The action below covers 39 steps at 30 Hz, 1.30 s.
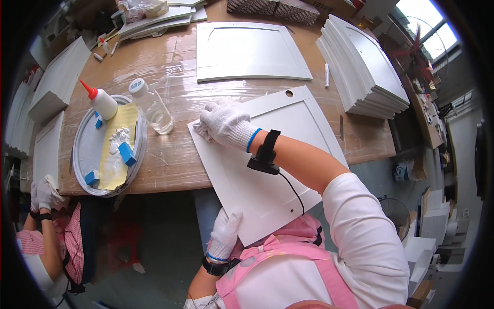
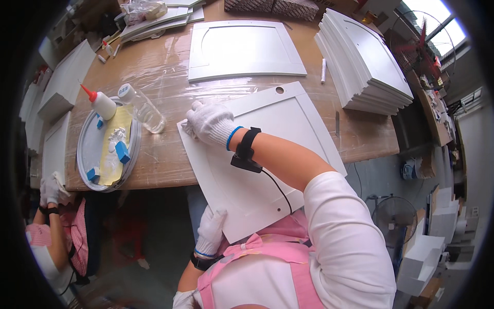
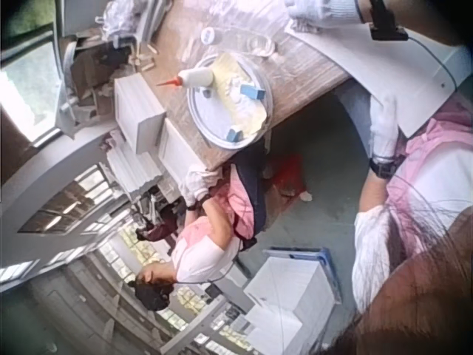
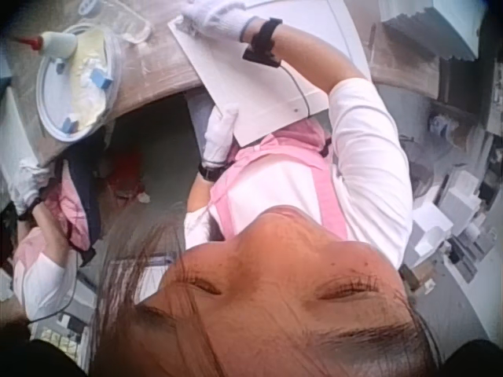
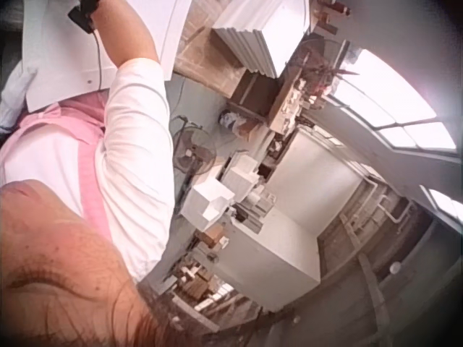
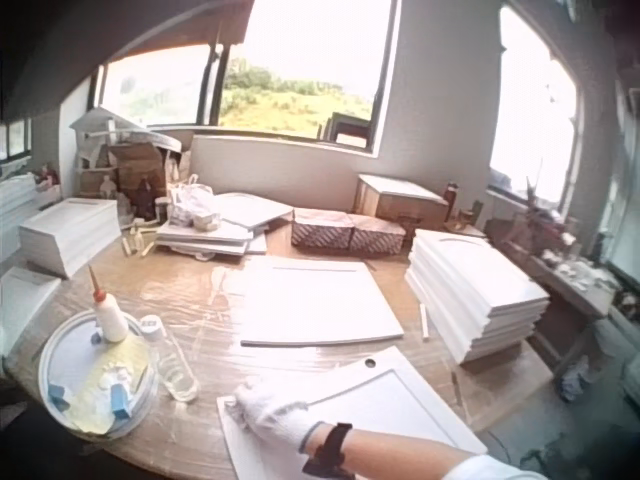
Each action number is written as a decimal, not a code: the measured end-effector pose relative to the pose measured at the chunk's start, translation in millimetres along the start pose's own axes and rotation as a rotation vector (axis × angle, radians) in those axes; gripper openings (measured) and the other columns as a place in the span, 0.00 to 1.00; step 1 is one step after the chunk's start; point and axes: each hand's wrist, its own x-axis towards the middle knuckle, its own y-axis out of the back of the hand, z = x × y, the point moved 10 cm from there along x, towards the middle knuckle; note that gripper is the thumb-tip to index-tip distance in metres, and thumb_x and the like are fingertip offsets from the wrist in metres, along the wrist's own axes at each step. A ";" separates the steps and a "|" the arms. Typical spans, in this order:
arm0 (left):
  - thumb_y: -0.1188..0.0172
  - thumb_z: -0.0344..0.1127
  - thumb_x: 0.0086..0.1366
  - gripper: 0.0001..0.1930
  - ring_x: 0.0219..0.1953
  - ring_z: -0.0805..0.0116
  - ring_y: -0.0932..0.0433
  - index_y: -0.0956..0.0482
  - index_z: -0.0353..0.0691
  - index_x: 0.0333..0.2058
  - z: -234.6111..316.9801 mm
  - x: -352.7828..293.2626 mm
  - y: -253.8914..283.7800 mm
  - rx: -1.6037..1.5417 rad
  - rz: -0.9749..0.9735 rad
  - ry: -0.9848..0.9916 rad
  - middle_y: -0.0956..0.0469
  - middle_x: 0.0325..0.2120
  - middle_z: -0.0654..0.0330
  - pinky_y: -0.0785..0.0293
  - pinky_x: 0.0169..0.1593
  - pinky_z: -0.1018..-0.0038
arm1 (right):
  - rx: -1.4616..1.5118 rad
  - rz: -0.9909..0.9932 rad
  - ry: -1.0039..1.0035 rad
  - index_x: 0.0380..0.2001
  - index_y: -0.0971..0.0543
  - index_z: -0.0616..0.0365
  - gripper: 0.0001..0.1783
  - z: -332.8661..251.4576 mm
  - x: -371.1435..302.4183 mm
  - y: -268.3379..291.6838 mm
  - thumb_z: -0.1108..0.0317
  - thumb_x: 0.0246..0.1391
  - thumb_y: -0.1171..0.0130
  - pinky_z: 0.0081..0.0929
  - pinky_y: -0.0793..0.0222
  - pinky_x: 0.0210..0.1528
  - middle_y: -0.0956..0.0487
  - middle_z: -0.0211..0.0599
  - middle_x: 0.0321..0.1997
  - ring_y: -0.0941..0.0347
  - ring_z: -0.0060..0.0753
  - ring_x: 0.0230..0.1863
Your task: Cleaning and polishing white cabinet door panels.
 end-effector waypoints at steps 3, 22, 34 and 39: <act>0.42 0.45 0.72 0.26 0.50 0.71 0.26 0.33 0.30 0.58 -3.9 -1.5 2.8 0.004 0.006 -0.001 0.24 0.50 0.56 0.27 0.54 0.72 | 0.004 0.048 -0.231 0.46 0.20 0.53 0.18 74.9 -24.2 11.7 0.54 0.63 0.46 0.40 0.29 0.59 0.24 0.42 0.54 0.29 0.47 0.59; 0.52 0.49 0.76 0.27 0.54 0.59 0.22 0.34 0.32 0.61 -3.2 13.0 -3.3 -0.227 -0.032 -0.055 0.24 0.53 0.50 0.22 0.56 0.64 | 0.008 0.372 0.523 0.39 0.20 0.47 0.14 -84.9 -259.8 -22.2 0.63 0.45 0.41 0.46 0.30 0.49 0.24 0.30 0.47 0.28 0.37 0.53; 0.48 0.46 0.74 0.27 0.52 0.54 0.20 0.35 0.32 0.63 5.3 -17.1 7.6 0.013 0.167 -0.033 0.24 0.54 0.49 0.19 0.53 0.60 | -0.195 0.914 -0.601 0.47 0.18 0.49 0.13 312.8 -406.3 86.1 0.67 0.58 0.38 0.44 0.27 0.52 0.21 0.38 0.48 0.27 0.48 0.50; 0.49 0.46 0.74 0.26 0.50 0.52 0.19 0.35 0.31 0.62 -9.6 -35.4 -2.0 -0.074 0.075 0.062 0.24 0.54 0.47 0.16 0.48 0.59 | -0.419 0.165 -0.828 0.66 0.31 0.38 0.32 397.5 -375.1 -4.0 0.45 0.61 0.47 0.48 0.53 0.74 0.41 0.42 0.75 0.45 0.54 0.73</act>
